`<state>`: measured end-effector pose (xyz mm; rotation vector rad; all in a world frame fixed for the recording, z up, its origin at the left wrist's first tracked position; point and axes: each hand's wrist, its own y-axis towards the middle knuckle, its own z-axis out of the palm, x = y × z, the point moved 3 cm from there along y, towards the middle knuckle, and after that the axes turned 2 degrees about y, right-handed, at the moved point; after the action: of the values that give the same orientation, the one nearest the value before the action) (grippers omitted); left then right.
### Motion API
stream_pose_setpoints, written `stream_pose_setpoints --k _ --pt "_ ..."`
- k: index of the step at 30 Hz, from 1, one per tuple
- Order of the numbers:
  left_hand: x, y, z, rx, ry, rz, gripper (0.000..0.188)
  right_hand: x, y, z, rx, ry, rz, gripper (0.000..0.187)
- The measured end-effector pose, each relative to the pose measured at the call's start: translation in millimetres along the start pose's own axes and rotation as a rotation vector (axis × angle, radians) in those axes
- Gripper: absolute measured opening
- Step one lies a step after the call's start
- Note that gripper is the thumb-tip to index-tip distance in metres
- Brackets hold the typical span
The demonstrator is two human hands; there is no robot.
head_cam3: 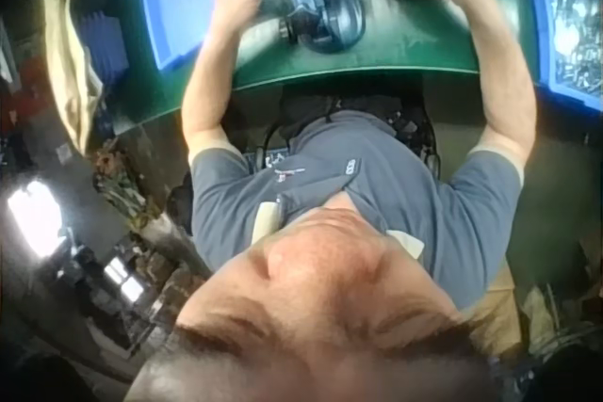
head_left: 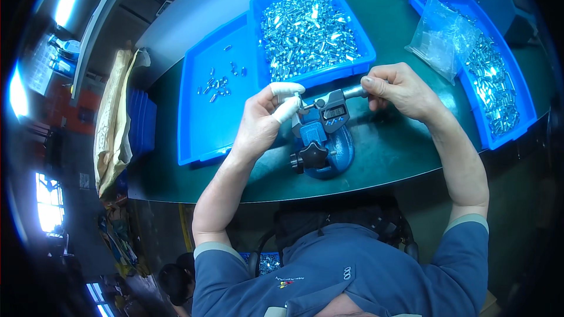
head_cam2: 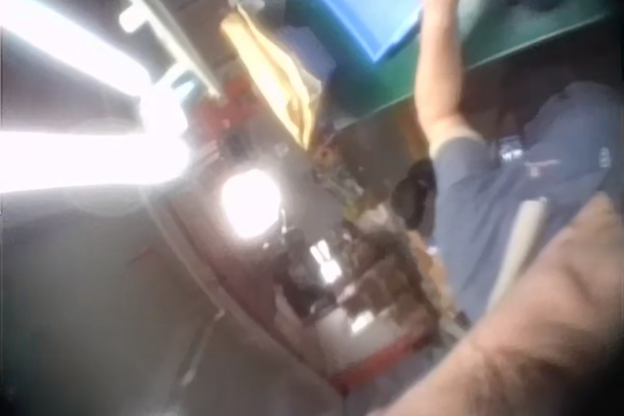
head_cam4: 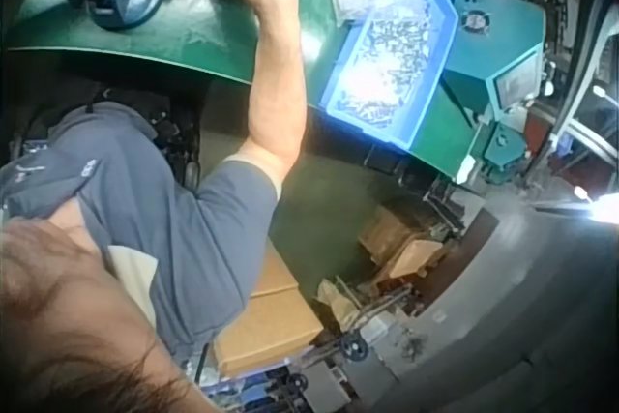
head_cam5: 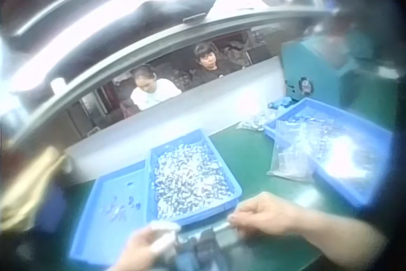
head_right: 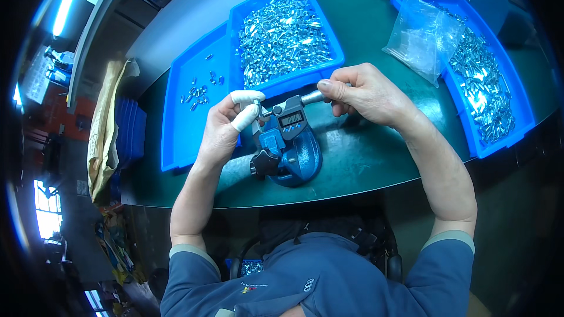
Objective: The person measures the dimensions of small metal components using a digital micrometer.
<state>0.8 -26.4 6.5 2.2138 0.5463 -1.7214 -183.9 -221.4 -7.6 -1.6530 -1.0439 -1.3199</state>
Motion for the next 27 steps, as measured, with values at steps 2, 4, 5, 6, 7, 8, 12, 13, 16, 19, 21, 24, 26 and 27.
stream_pose_setpoints --k 2,4,5,6,7,8,12,13,16,19,21,24,26,27 --pt "0.2 0.4 0.4 0.009 -0.014 -0.003 0.021 -0.7 -0.1 -0.8 0.001 -0.003 -0.007 0.04" --pt "0.2 0.5 0.8 0.017 -0.027 -0.008 0.021 -2.5 0.7 -0.8 0.008 0.019 0.017 0.042" --pt "0.0 0.7 1.1 0.007 -0.015 -0.01 0.021 -2.4 0.5 -0.6 0.01 0.019 0.017 0.042" --pt "0.2 1.1 1.3 -0.002 -0.004 -0.014 0.021 -1.9 -0.2 -0.5 -0.001 0.038 0.006 0.041" --pt "0.7 0.5 0.7 -0.005 -0.004 -0.012 0.021 -0.2 -0.9 0.0 -0.011 0.056 -0.008 0.041" --pt "1.4 0.2 0.2 -0.002 -0.008 0.006 0.021 1.6 -1.4 0.7 -0.009 0.054 -0.01 0.041" --pt "-0.1 0.6 0.0 0.005 -0.022 -0.014 0.021 7.5 -2.5 -3.5 -0.033 -0.011 -0.082 0.034" --pt "0.8 1.0 -0.1 0.006 -0.022 -0.014 0.021 7.7 -2.8 -4.0 -0.014 -0.062 -0.097 0.033" --pt "1.4 1.9 -0.2 0.012 -0.01 0.027 0.021 6.3 -2.2 -3.1 0.006 -0.008 -0.08 0.031" --pt "2.6 2.0 -0.5 0.008 -0.03 -0.009 0.021 8.1 -3.4 -2.7 -0.008 -0.016 -0.067 0.029" --pt "6.0 3.4 -2.3 0.021 -0.057 0.025 0.021 8.7 -3.3 -1.7 -0.006 -0.001 -0.058 0.029" --pt "5.6 3.4 -1.9 0.029 -0.063 0.022 0.02 8.9 -3.7 -1.5 -0.007 0.007 -0.063 0.028" --pt "6.6 3.8 -1.8 0.028 -0.055 0.025 0.02 9.2 -4.2 -1.7 -0.01 -0.001 -0.076 0.027" --pt "7.2 4.0 -1.8 0.027 -0.046 0.028 0.02 9.2 -4.4 -1.9 -0.011 0.008 -0.082 0.027"
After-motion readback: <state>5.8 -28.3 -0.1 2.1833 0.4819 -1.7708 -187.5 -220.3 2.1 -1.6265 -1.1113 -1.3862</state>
